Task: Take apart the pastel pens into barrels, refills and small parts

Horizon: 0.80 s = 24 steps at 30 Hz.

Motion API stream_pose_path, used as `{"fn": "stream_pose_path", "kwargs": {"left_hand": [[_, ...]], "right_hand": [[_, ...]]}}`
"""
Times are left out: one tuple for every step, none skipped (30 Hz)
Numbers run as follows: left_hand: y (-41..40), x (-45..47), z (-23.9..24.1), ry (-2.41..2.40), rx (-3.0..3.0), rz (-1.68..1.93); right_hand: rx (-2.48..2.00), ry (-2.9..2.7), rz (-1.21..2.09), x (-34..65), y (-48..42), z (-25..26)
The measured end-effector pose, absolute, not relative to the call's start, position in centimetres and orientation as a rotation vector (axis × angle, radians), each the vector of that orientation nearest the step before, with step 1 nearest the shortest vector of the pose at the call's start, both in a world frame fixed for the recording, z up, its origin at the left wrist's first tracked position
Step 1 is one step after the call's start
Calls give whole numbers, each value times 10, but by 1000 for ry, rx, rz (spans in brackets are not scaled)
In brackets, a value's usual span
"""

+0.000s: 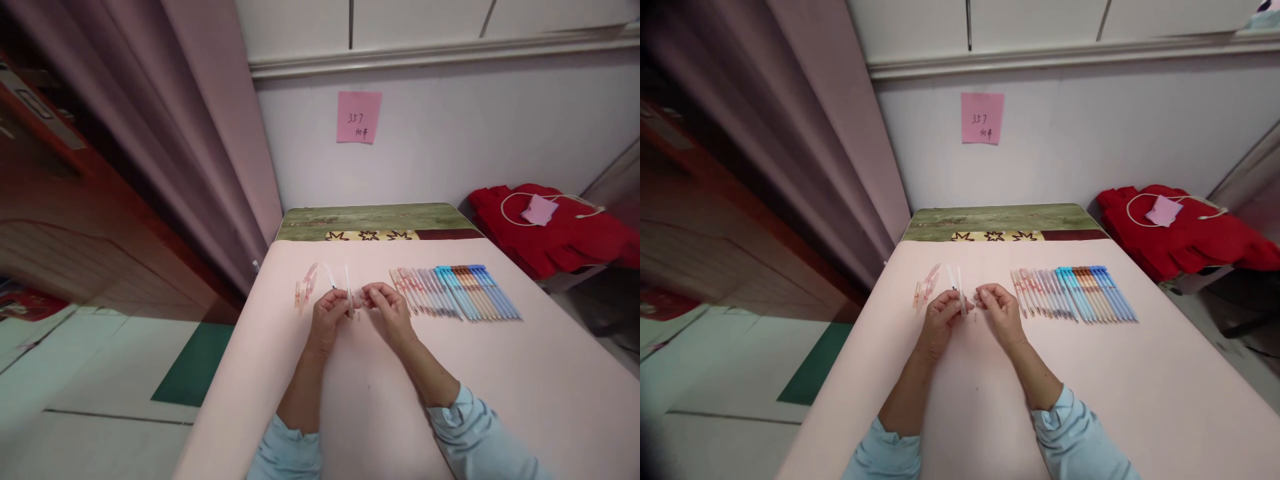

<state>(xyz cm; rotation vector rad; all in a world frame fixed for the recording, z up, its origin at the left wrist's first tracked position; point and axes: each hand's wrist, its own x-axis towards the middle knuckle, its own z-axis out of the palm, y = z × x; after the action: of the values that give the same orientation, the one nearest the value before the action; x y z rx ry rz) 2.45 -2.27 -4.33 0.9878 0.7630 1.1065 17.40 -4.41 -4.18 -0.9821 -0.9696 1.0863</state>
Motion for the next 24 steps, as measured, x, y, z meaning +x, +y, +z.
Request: {"fn": "stream_pose_path", "kwargs": {"left_hand": [[-22,25,-44,783,988,1148],[-22,25,-45,797,986,1183],[-22,25,-45,806,980,1210],[-22,25,-46,809,964,1230],[-22,25,-47,809,944,1241],[-22,26,-48,805,923,1244],[-23,26,-48,801,907,1244],[-23,27,-49,798,899,1239],[-24,28,-49,800,901,1235],[-25,29,-50,809,910,1237],[-25,31,-50,824,923,1242],[-25,32,-51,842,938,1246],[-24,32,-51,862,957,1244],[-23,31,-51,889,981,1242],[-21,29,-52,934,1002,1254],[-19,25,-52,1004,1017,1288],[-15,18,-53,1098,1031,1338],[-12,10,-54,1225,1024,1424],[-8,0,-55,1367,1006,1513],[-4,-11,-57,1502,1001,1577],[-1,-21,-59,1634,976,1629],[1,-31,-60,1752,968,1651],[3,-39,-62,1863,986,1655],[4,-46,-64,1953,1029,1641]], "right_hand": [[-995,-987,1090,173,-45,-42],[-1010,-1014,1095,172,-45,-43],[-1028,-1046,1098,170,-46,-44],[-1047,-1083,1097,169,-47,-46],[-1066,-1120,1090,167,-47,-47],[-1084,-1153,1076,165,-48,-49],[-1097,-1176,1057,163,-48,-51],[-1109,-1193,1038,162,-48,-53],[-1121,-1206,1018,161,-48,-55],[-1137,-1217,998,160,-48,-56],[-1151,-1224,980,160,-48,-57],[-1162,-1230,968,160,-48,-58],[-1171,-1232,963,160,-49,-59],[-1179,-1229,959,161,-49,-59],[-1187,-1217,953,161,-48,-60],[-1195,-1197,943,162,-48,-60],[-1202,-1172,929,162,-47,-61],[-1207,-1146,916,163,-47,-62],[-1207,-1117,904,164,-46,-63],[-1205,-1093,895,165,-45,-65],[-1204,-1075,887,166,-44,-66],[-1208,-1065,876,167,-43,-68],[-1219,-1061,862,168,-43,-70],[-1235,-1060,845,169,-42,-71]]}}
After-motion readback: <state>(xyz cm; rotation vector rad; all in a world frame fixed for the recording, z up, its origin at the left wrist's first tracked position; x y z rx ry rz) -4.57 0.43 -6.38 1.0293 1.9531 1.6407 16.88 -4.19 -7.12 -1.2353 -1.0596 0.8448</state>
